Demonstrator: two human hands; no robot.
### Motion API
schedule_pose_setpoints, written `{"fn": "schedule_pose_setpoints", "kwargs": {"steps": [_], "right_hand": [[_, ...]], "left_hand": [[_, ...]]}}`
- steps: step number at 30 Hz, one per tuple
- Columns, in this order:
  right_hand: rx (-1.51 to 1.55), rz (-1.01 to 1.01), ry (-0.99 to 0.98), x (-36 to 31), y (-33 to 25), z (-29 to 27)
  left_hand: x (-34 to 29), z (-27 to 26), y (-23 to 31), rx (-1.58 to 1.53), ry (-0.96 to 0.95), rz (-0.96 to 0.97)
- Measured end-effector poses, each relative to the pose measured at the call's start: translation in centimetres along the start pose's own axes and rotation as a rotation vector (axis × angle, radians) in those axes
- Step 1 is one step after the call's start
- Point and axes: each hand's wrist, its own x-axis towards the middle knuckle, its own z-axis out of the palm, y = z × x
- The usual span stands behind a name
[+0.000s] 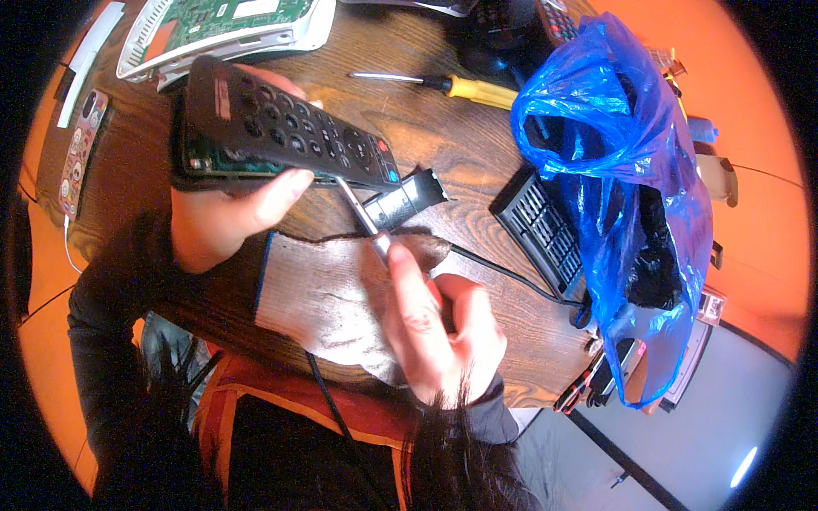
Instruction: The person disassembles a black remote control using a screwdriver, removes the battery cover, and separates the casing to expose the circuit board. They then reassemble the remote control and test the buttons.
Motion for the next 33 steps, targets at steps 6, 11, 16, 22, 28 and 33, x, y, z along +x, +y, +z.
{"fn": "schedule_pose_setpoints", "kwargs": {"steps": [6,11,16,22,28,33], "right_hand": [[-0.074,-0.004,-0.02,0.3,0.0,1.6],[-0.042,0.022,0.061,1.1,0.2,3.0],[-0.102,0.049,0.037,0.7,-0.3,2.7],[-0.061,0.033,0.076,0.7,-0.5,4.0],[0.269,0.031,0.051,0.9,0.6,4.4],[0.234,0.027,0.146,1.5,2.2,3.7]], "left_hand": [[-0.2,0.8,-0.6,0.208,0.045,0.206],[-0.6,1.1,-0.6,0.021,0.072,0.072],[-1.4,1.4,0.3,-0.036,0.078,-0.097],[-1.9,2.4,0.0,0.139,0.07,0.162],[-2.3,3.6,0.4,0.034,0.131,0.348],[-1.7,3.4,1.2,-0.412,-0.049,-0.002]]}}
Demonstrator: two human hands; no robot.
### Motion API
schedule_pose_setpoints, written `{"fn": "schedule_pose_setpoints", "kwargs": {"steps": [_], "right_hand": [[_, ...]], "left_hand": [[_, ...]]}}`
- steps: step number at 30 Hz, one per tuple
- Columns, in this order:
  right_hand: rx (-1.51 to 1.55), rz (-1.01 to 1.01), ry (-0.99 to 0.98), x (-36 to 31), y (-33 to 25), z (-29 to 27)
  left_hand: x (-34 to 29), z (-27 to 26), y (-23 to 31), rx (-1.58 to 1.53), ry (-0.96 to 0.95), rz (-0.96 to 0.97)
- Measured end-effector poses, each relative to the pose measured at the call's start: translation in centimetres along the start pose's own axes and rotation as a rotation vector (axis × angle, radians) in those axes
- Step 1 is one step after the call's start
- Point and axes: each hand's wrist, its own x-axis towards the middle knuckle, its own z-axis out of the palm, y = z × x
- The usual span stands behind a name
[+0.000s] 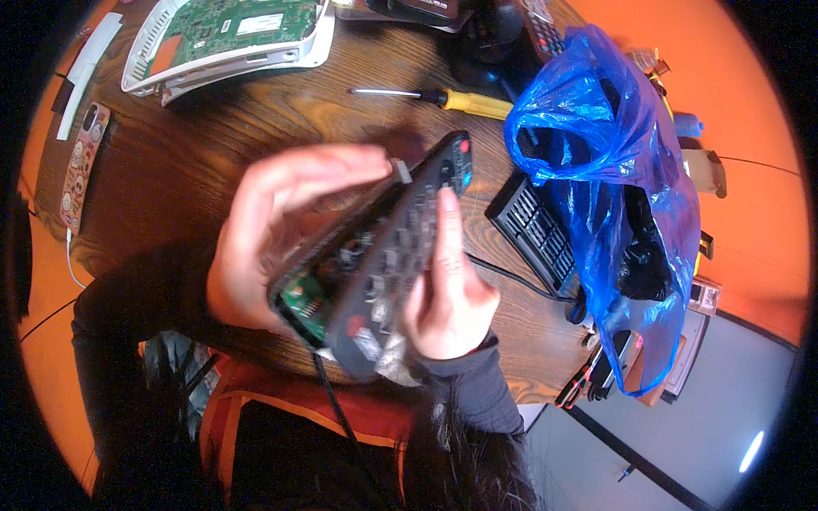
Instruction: The person disassembles a black remote control using a screwdriver, removes the battery cover, and separates the casing to expose the circuit board. They then reassemble the remote control and test the buttons.
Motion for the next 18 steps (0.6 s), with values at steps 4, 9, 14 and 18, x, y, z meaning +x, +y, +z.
{"fn": "schedule_pose_setpoints", "kwargs": {"steps": [4,9,14,18], "right_hand": [[-0.229,-0.146,0.057,0.7,1.0,-1.2],[-0.302,-0.136,0.04,0.7,0.5,-1.6],[-0.362,-0.202,-0.015,0.9,-0.3,-1.9],[-0.312,-0.261,-0.044,0.8,-0.5,-2.5]], "left_hand": [[0.6,-2.1,1.3,-0.444,-0.138,-0.733],[0.8,-2.4,1.7,-1.075,-0.282,-1.11],[0.6,-2.6,1.5,-0.912,-0.229,-1.071],[0.6,-3.1,1.2,-0.632,-0.277,-0.918]]}}
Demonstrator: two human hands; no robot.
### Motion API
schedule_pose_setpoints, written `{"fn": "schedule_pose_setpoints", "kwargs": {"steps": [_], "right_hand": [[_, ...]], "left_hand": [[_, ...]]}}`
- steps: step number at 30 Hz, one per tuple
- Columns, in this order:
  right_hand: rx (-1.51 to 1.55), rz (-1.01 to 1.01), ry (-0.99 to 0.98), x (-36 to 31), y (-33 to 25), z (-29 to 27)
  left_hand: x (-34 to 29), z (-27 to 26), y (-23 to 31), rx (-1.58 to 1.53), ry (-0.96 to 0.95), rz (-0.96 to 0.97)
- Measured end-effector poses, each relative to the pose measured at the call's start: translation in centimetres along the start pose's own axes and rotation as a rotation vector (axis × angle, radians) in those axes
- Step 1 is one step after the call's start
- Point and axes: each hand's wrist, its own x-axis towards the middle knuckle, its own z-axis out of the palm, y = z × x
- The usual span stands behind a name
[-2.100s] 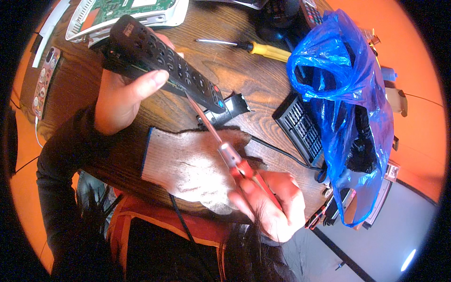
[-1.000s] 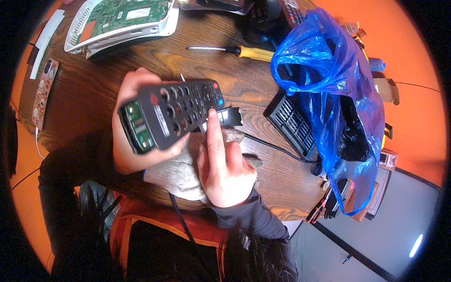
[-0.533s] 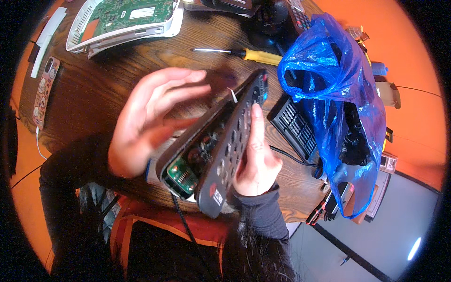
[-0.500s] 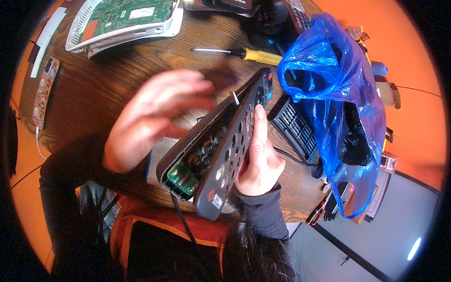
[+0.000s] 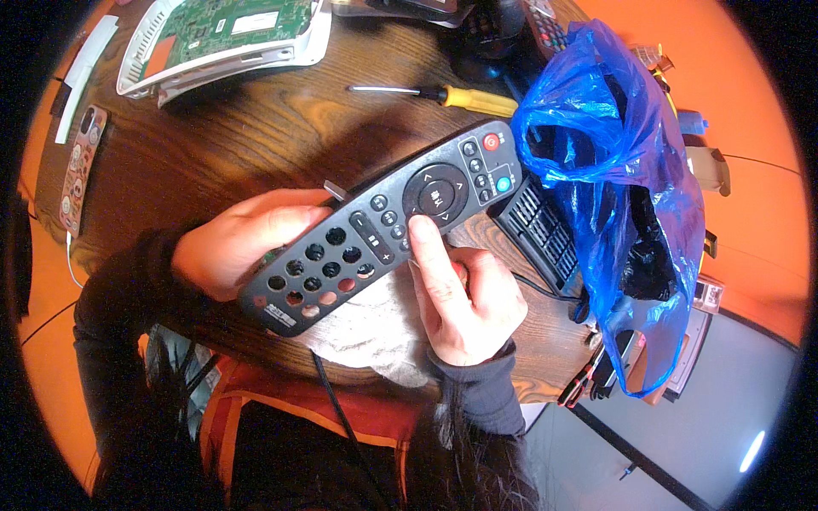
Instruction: The person disassembles a black remote control using a screwdriver, removes the battery cover, and separates the casing to expose the circuit board. They then reassemble the remote control and test the buttons.
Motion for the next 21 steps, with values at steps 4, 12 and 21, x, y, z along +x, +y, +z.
{"fn": "schedule_pose_setpoints", "kwargs": {"steps": [4,12,21], "right_hand": [[0.062,0.052,-0.117,-0.5,0.3,-0.7],[0.882,0.661,0.195,-1.0,1.9,-2.5],[0.615,0.474,0.257,-2.1,3.1,-3.0]], "left_hand": [[0.2,0.0,1.1,0.151,0.127,0.125],[0.7,0.3,1.6,0.894,0.289,0.496],[0.2,0.3,0.7,1.33,0.359,0.383]]}}
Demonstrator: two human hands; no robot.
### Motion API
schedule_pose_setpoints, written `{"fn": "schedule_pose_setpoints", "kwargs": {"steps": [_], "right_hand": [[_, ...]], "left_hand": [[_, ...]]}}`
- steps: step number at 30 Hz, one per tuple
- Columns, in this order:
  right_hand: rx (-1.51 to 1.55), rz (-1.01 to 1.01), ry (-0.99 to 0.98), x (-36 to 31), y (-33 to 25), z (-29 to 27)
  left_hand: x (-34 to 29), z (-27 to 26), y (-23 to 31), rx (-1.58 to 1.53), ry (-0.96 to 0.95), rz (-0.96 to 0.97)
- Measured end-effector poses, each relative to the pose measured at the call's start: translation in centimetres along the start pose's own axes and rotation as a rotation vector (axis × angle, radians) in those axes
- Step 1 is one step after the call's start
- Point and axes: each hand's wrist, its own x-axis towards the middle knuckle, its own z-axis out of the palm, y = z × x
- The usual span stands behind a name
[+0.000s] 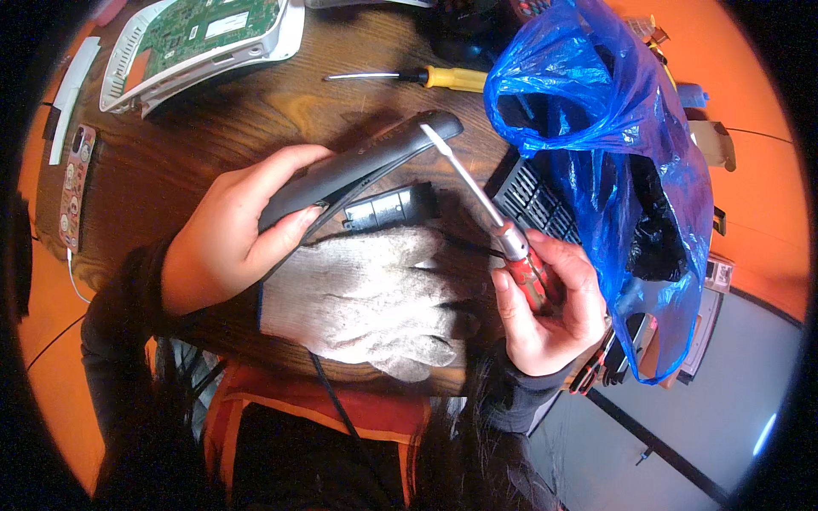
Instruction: The person disassembles a black remote control using a screwdriver, removes the battery cover, and separates the casing to expose the circuit board. They then reassemble the remote control and test the buttons.
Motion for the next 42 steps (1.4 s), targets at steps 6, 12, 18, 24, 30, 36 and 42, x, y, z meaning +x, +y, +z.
{"fn": "schedule_pose_setpoints", "kwargs": {"steps": [6,12,18,24,30,36,42], "right_hand": [[0.013,-0.133,-0.073,0.8,-0.1,0.1],[0.301,0.003,0.097,-0.2,-0.9,-1.1],[0.49,-0.151,0.183,1.1,0.0,-3.6],[0.517,-0.255,0.739,1.4,-1.6,-2.1],[1.293,-0.227,-0.027,0.0,-3.8,0.4],[1.218,-0.202,-0.18,-0.9,-3.7,2.3],[0.927,-0.276,-0.08,-1.3,-3.5,3.4]], "left_hand": [[-0.1,-0.4,0.6,0.032,-0.066,-0.12],[0.0,-0.9,1.3,-0.235,-0.345,-0.175],[-0.8,-1.1,2.1,-0.263,-0.609,-0.158],[-1.4,0.8,1.6,-0.053,-0.55,-0.039],[-1.9,1.0,2.1,0.053,-0.584,-0.126],[-2.2,1.5,1.9,0.094,-0.511,-0.037],[-2.3,1.4,2.0,0.149,-0.558,-0.095]]}}
